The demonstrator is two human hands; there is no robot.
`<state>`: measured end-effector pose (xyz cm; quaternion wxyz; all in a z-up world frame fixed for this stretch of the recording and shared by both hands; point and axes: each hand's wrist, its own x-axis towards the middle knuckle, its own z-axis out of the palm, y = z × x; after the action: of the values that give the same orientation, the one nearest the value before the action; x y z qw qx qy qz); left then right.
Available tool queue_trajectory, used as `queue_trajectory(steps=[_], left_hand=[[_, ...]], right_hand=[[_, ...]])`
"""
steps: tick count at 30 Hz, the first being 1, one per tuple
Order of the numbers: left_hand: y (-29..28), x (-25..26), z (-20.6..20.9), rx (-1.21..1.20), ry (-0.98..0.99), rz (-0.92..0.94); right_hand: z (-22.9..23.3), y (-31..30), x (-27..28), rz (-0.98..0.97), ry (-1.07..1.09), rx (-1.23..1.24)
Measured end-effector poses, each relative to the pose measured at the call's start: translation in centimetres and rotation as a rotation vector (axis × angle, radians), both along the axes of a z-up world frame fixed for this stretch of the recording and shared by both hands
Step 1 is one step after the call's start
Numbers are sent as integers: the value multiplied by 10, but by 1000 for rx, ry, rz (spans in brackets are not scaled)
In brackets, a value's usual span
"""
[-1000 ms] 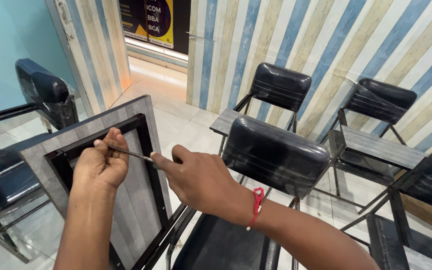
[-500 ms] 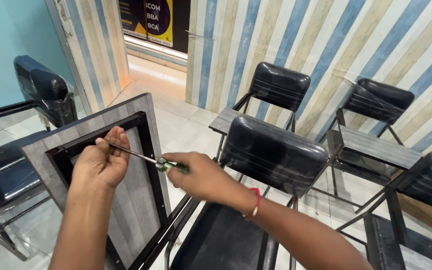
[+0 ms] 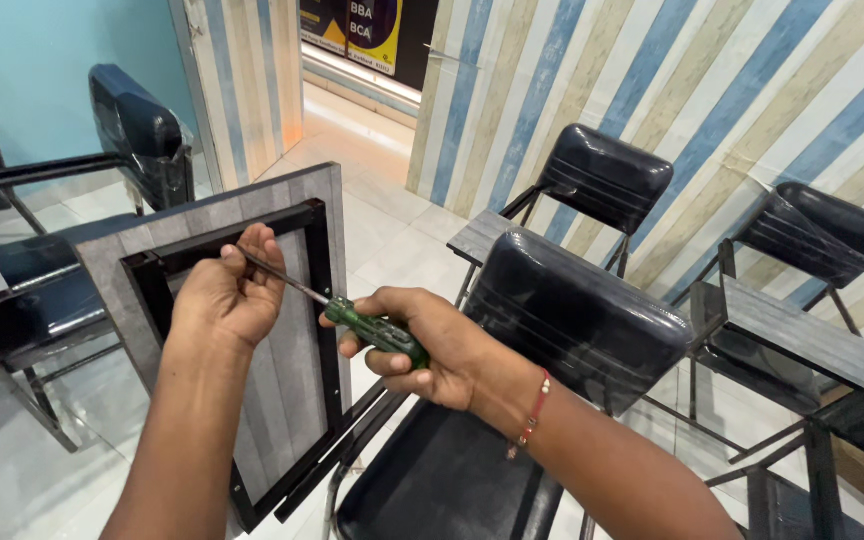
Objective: The person uses a screwdriver to attach a rectangular tabletop to a chair frame. They position the tabletop, align screw holes, and tighten screws to secure the tabletop to the chair.
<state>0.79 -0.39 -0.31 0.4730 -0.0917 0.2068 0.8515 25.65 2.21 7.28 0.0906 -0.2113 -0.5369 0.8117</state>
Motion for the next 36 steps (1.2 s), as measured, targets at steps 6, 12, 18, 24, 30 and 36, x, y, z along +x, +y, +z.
queue_trajectory(steps=[6, 12, 18, 24, 30, 36], left_hand=[[4, -2, -2, 13, 40, -6], [-2, 9, 12, -31, 80, 1], [-10, 17, 28, -103, 25, 22], [-4, 10, 28, -68, 42, -19], [-1, 5, 24, -75, 12, -13], [2, -1, 22, -7, -90, 24]], right_hand=[[-5, -13, 3, -157, -131, 1407], [1, -32, 9, -146, -233, 1741], [6, -23, 4, -222, 23, 595], [-3, -9, -1, -168, -56, 143], [-6, -39, 2, -319, -43, 1817], [2, -50, 3, -433, -10, 1147]])
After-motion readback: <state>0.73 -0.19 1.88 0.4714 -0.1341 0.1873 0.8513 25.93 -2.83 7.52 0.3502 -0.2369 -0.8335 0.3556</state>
